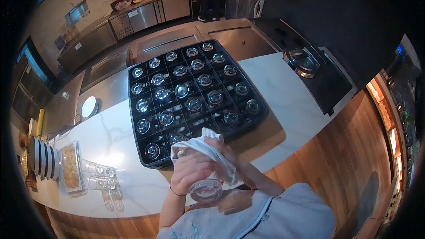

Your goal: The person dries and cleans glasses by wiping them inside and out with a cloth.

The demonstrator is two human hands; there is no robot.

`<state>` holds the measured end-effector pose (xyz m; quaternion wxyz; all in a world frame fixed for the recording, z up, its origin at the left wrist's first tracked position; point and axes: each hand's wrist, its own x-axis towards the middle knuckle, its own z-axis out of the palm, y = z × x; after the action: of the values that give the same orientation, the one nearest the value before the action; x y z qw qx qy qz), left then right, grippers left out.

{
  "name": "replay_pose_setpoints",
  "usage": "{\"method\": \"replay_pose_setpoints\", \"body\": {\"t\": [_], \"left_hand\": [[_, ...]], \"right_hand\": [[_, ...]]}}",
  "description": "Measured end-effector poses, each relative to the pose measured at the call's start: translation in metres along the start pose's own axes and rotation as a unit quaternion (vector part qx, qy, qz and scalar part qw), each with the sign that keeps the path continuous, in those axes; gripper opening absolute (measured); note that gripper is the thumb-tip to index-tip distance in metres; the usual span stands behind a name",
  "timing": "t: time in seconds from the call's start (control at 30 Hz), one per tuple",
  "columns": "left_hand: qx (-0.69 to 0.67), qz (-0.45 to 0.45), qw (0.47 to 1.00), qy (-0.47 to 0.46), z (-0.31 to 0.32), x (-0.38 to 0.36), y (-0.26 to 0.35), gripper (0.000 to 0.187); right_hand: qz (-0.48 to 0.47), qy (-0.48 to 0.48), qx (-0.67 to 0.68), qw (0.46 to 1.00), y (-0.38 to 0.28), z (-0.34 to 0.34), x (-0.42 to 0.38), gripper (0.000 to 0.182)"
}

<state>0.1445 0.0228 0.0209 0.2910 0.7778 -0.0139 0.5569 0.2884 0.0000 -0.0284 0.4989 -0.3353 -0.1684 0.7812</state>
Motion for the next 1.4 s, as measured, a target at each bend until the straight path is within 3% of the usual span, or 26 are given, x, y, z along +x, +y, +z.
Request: {"method": "replay_pose_setpoints", "body": {"t": [0.07,0.1,0.17,0.2,0.23,0.3,0.33,0.37,0.43,0.5,0.53,0.77,0.97,1.03,1.1,1.17,1.23,1.27,1.3,1.4], "left_hand": [[0.064,-0.045,0.996,-0.044,-0.006,-0.004,-0.001,0.015],[0.022,-0.077,0.996,0.026,-0.004,-0.023,-0.012,0.015],[0.056,-0.109,0.984,0.13,0.001,-0.012,-0.013,0.047],[0.07,-0.146,0.97,0.184,0.004,-0.003,-0.01,0.061],[0.047,-0.193,0.951,0.235,0.003,0.001,-0.014,0.068],[-0.083,-0.26,0.909,0.315,0.005,0.01,-0.014,0.076],[-0.11,-0.288,0.892,0.331,0.007,0.002,-0.018,0.077],[-0.134,-0.284,0.902,0.297,0.003,-0.014,-0.031,0.079],[0.042,-0.36,0.896,0.257,0.006,-0.031,-0.038,0.063],[0.03,-0.345,0.897,0.274,0.017,-0.028,-0.03,0.062],[0.01,-0.338,0.897,0.285,0.02,-0.025,-0.024,0.061],[-0.047,-0.332,0.883,0.328,0.015,-0.015,-0.013,0.058],[-0.088,-0.35,0.844,0.396,0.003,-0.014,-0.018,0.057],[-0.151,-0.372,0.81,0.428,-0.007,-0.011,-0.029,0.056],[-0.287,-0.395,0.748,0.45,-0.02,-0.005,-0.048,0.055],[-0.447,-0.448,0.652,0.417,-0.037,-0.001,-0.052,0.057],[-0.518,-0.418,0.646,0.374,-0.049,-0.002,-0.062,0.057],[-0.495,-0.449,0.631,0.394,-0.05,0.006,-0.064,0.059],[-0.499,-0.452,0.622,0.399,-0.052,0.011,-0.065,0.06],[-0.552,-0.41,0.641,0.339,-0.058,0.009,-0.068,0.058]], "right_hand": [[-0.047,0.058,-0.046,0.996,-0.002,0.002,-0.003,0.026],[-0.087,0.079,-0.122,0.986,0.0,-0.004,-0.003,0.024],[-0.173,0.114,-0.276,0.938,0.001,-0.013,-0.005,0.022],[-0.344,0.13,-0.266,0.891,0.002,-0.008,-0.006,0.021],[-0.382,0.161,-0.215,0.884,-0.002,0.001,-0.012,0.022],[-0.448,0.121,-0.199,0.863,-0.013,0.005,-0.02,0.031],[-0.474,0.056,-0.192,0.857,-0.011,0.009,-0.022,0.037],[-0.495,-0.012,-0.182,0.85,-0.008,0.012,-0.025,0.045],[-0.571,-0.098,-0.42,0.699,-0.028,0.03,-0.022,0.049],[-0.565,-0.058,-0.6,0.563,-0.032,0.057,-0.026,0.052],[-0.518,-0.04,-0.673,0.526,-0.032,0.067,-0.03,0.053],[-0.512,-0.067,-0.64,0.569,-0.011,0.062,-0.02,0.054],[-0.521,-0.045,-0.625,0.58,0.0,0.056,-0.033,0.039],[-0.555,-0.034,-0.64,0.53,-0.005,0.048,-0.04,0.034],[-0.597,-0.032,-0.568,0.565,-0.001,0.028,-0.037,0.029],[-0.491,0.009,-0.47,0.733,0.006,-0.006,-0.045,0.031],[-0.379,0.123,-0.338,0.853,0.01,-0.035,-0.056,0.032],[-0.333,0.194,-0.248,0.889,0.01,-0.046,-0.061,0.033],[-0.308,0.264,-0.138,0.904,0.008,-0.052,-0.062,0.034],[-0.25,0.257,-0.095,0.929,0.001,-0.06,-0.071,0.034]]}}
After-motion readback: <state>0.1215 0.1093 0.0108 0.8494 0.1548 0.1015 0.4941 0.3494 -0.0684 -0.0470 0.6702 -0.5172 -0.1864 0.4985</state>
